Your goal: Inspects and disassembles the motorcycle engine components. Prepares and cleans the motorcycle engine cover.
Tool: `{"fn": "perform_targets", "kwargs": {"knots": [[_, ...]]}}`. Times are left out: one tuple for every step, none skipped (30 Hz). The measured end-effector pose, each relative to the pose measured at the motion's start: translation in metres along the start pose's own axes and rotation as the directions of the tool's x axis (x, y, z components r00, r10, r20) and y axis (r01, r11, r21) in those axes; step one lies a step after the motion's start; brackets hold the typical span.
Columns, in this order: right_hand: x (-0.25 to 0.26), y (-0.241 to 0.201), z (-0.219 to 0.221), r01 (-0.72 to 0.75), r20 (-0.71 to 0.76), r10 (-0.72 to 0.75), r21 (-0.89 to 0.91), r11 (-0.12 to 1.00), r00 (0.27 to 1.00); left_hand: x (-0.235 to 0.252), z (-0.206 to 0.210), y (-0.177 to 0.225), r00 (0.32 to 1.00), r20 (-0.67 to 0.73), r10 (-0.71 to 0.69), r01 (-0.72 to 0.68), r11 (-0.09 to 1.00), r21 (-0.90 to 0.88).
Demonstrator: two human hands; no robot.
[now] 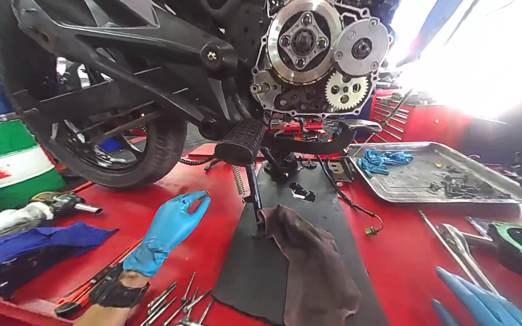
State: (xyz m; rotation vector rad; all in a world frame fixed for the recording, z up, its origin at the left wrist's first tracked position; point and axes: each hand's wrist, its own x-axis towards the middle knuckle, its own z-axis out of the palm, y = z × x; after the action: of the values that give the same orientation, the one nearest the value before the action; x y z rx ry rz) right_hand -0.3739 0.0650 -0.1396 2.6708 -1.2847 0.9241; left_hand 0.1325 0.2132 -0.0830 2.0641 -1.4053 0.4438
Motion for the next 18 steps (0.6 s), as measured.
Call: {"fn": "perform_targets", "kwargs": {"knots": [[0.001,-0.006,-0.004,-0.022,0.006,0.022,0.003,1.0,1.0,0.0,0.001,0.0,1.0,0.004,0.004,-0.004,1.0,0.002],[0.001,-0.01,-0.007,-0.035,0.007,0.035,0.008,0.999,0.999,0.0,0.001,-0.001,1.0,0.008,0.01,-0.01,1.0,-0.001],[0.002,-0.011,-0.008,-0.036,0.004,0.036,0.01,0.999,0.999,0.001,0.001,-0.001,1.0,0.014,0.013,-0.013,1.0,-0.003],[0.001,-0.009,-0.007,-0.035,-0.001,0.035,0.015,0.999,0.999,0.001,0.001,-0.001,1.0,0.016,0.012,-0.012,1.0,-0.005],[0.002,-0.012,-0.009,-0.043,-0.003,0.043,0.016,0.999,0.999,0.001,0.002,0.0,1.0,0.012,0.007,-0.007,1.0,-0.003],[0.002,-0.013,-0.01,-0.056,0.005,0.056,0.013,0.998,0.998,0.001,0.001,0.004,1.0,0.012,-0.015,0.015,1.0,-0.008],[0.003,-0.015,-0.012,-0.068,0.015,0.068,0.01,0.998,0.998,0.001,-0.002,0.012,0.999,0.012,-0.048,0.049,0.998,-0.028],[0.003,-0.016,-0.012,-0.076,0.013,0.076,0.01,0.997,0.997,0.001,-0.003,0.017,0.998,0.001,-0.066,0.066,0.997,-0.043],[0.004,-0.017,-0.01,-0.081,-0.002,0.081,0.017,0.997,0.997,0.0,-0.004,0.018,0.998,-0.024,-0.064,0.063,0.996,-0.058],[0.004,-0.015,-0.007,-0.081,-0.038,0.082,0.029,0.996,0.996,0.0,-0.003,0.013,0.997,-0.074,-0.029,0.025,0.998,-0.059],[0.003,-0.013,-0.005,-0.078,-0.086,0.082,0.043,0.996,0.993,-0.001,-0.002,0.003,0.99,-0.14,0.032,-0.038,0.999,-0.039],[-0.001,-0.011,-0.007,-0.068,-0.135,0.077,0.065,0.996,0.988,-0.004,-0.005,-0.003,0.979,-0.183,0.087,-0.094,0.995,-0.03],[-0.005,-0.008,-0.009,-0.049,-0.199,0.065,0.085,0.995,0.978,-0.011,-0.014,-0.004,0.968,-0.208,0.139,-0.147,0.989,-0.02],[-0.008,-0.006,-0.012,-0.023,-0.253,0.048,0.1,0.995,0.966,-0.021,-0.024,-0.004,0.96,-0.216,0.179,-0.186,0.983,-0.009],[-0.012,-0.008,-0.016,0.003,-0.272,0.026,0.105,0.994,0.962,-0.035,-0.034,-0.005,0.958,-0.206,0.2,-0.204,0.979,0.002],[-0.015,-0.012,-0.022,0.016,-0.244,0.01,0.105,0.994,0.97,-0.052,-0.042,-0.01,0.96,-0.192,0.203,-0.203,0.979,0.018],[-0.017,-0.021,-0.028,0.011,-0.18,0.007,0.099,0.995,0.984,-0.07,-0.047,-0.018,0.965,-0.166,0.204,-0.202,0.979,0.028],[-0.017,-0.033,-0.035,0.001,-0.108,0.01,0.096,0.995,0.994,-0.087,-0.05,-0.028,0.972,-0.114,0.205,-0.205,0.979,0.018]]}}
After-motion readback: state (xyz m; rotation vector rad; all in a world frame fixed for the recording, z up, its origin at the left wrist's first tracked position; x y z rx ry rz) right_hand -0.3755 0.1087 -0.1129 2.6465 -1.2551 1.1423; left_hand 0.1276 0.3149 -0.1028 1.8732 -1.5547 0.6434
